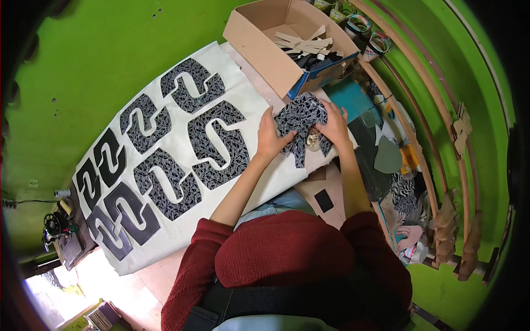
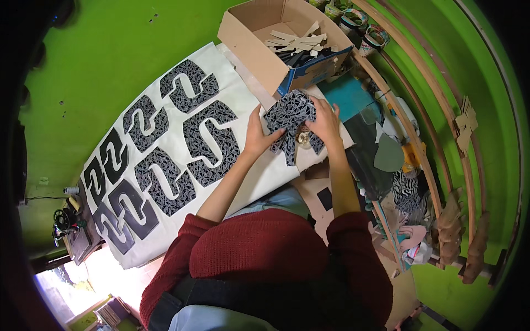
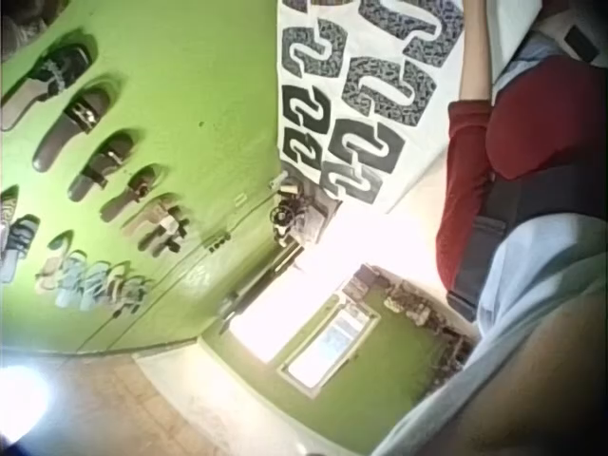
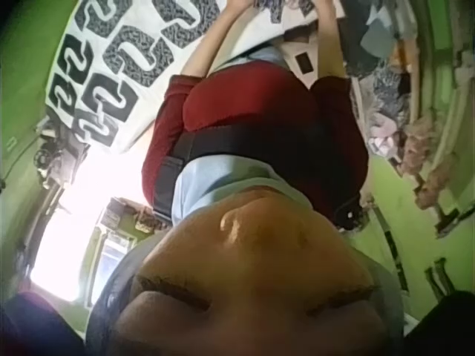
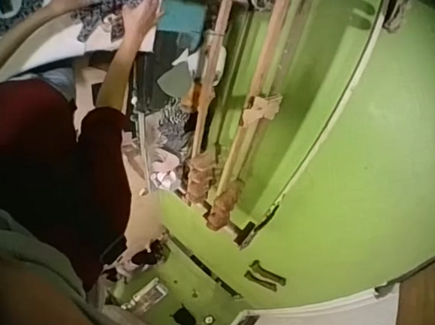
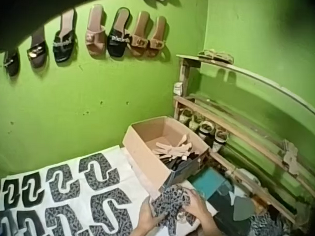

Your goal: Organizing and laying out patterned fabric pieces for shoe manufacturing on a work table.

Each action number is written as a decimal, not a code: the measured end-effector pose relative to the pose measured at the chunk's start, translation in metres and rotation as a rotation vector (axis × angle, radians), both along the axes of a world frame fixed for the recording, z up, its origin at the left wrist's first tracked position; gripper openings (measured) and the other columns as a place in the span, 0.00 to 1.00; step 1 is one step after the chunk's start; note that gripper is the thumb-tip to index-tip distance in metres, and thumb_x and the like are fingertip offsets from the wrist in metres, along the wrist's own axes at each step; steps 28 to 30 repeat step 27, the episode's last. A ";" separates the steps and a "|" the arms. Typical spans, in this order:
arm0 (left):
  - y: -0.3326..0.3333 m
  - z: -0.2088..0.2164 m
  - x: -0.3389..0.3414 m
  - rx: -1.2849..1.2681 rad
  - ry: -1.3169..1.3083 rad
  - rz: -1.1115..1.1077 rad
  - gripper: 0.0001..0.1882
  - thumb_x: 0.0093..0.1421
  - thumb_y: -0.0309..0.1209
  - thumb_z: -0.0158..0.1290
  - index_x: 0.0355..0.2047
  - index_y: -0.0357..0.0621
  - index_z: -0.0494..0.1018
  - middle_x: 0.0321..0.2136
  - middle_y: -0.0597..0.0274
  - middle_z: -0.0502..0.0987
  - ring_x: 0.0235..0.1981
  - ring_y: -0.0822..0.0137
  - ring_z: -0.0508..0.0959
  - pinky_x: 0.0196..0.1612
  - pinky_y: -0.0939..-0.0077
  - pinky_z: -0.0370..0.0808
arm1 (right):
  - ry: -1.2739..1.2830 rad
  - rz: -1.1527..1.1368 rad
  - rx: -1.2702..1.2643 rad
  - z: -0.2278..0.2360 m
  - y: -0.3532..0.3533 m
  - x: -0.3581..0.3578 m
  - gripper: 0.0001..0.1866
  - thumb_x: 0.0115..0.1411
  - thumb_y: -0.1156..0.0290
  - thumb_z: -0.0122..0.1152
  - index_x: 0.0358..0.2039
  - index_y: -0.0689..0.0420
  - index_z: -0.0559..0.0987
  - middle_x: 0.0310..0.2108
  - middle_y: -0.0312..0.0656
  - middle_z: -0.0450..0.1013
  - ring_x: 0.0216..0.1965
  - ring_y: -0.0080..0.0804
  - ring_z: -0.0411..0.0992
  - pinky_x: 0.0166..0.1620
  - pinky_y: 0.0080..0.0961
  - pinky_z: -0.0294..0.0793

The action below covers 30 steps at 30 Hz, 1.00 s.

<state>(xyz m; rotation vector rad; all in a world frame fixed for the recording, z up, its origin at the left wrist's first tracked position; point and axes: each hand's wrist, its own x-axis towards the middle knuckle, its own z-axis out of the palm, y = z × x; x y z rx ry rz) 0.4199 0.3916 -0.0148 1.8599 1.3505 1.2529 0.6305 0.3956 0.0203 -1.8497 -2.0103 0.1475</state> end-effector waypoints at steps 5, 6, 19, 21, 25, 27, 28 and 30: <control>0.010 0.034 0.003 0.051 0.156 -0.061 0.50 0.33 0.42 0.69 0.54 0.33 0.57 0.48 0.41 0.66 0.49 0.47 0.68 0.53 0.62 0.64 | 0.484 0.176 0.099 0.038 -0.010 -0.009 0.33 0.35 0.81 0.60 0.48 0.57 0.67 0.44 0.48 0.65 0.48 0.47 0.64 0.50 0.32 0.64; 0.009 0.046 0.004 -0.019 0.108 -0.143 0.51 0.33 0.42 0.69 0.54 0.33 0.56 0.48 0.41 0.66 0.50 0.48 0.67 0.54 0.63 0.63 | 0.497 0.220 0.130 0.045 -0.010 -0.012 0.33 0.35 0.81 0.59 0.48 0.57 0.68 0.44 0.48 0.65 0.48 0.46 0.64 0.51 0.32 0.64; 0.027 0.096 0.001 -0.428 -0.797 -0.226 0.52 0.34 0.33 0.70 0.58 0.37 0.52 0.48 0.55 0.68 0.50 0.63 0.68 0.55 0.71 0.62 | 0.567 0.719 0.163 0.124 0.074 -0.010 0.32 0.32 0.77 0.60 0.45 0.50 0.77 0.43 0.47 0.71 0.42 0.40 0.72 0.45 0.29 0.72; 0.049 0.108 0.001 -0.387 -0.762 -0.218 0.41 0.45 0.29 0.63 0.57 0.37 0.54 0.45 0.56 0.70 0.47 0.66 0.70 0.52 0.72 0.65 | 0.430 0.766 0.241 0.139 0.107 -0.002 0.32 0.34 0.77 0.59 0.46 0.48 0.76 0.44 0.46 0.70 0.43 0.40 0.72 0.48 0.29 0.71; 0.111 0.152 0.017 -0.290 -0.727 -0.093 0.34 0.52 0.27 0.58 0.57 0.39 0.54 0.46 0.56 0.69 0.46 0.67 0.70 0.51 0.74 0.66 | 0.423 0.759 0.273 0.168 0.197 0.016 0.30 0.40 0.73 0.61 0.48 0.38 0.75 0.48 0.43 0.68 0.48 0.36 0.68 0.53 0.32 0.67; 0.145 0.159 0.023 -0.225 -0.655 -0.076 0.34 0.55 0.30 0.56 0.58 0.40 0.52 0.47 0.56 0.69 0.47 0.68 0.70 0.52 0.75 0.64 | 0.353 0.763 0.353 0.178 0.245 0.022 0.30 0.41 0.73 0.61 0.48 0.37 0.75 0.49 0.44 0.68 0.50 0.37 0.68 0.53 0.32 0.67; 0.145 0.159 0.023 -0.225 -0.655 -0.076 0.34 0.55 0.30 0.56 0.58 0.40 0.52 0.47 0.56 0.69 0.47 0.68 0.70 0.52 0.75 0.64 | 0.353 0.763 0.353 0.178 0.245 0.022 0.30 0.41 0.73 0.61 0.48 0.37 0.75 0.49 0.44 0.68 0.50 0.37 0.68 0.53 0.32 0.67; 0.145 0.159 0.023 -0.225 -0.655 -0.076 0.34 0.55 0.30 0.56 0.58 0.40 0.52 0.47 0.56 0.69 0.47 0.68 0.70 0.52 0.75 0.64 | 0.353 0.763 0.353 0.178 0.245 0.022 0.30 0.41 0.73 0.61 0.48 0.37 0.75 0.49 0.44 0.68 0.50 0.37 0.68 0.53 0.32 0.67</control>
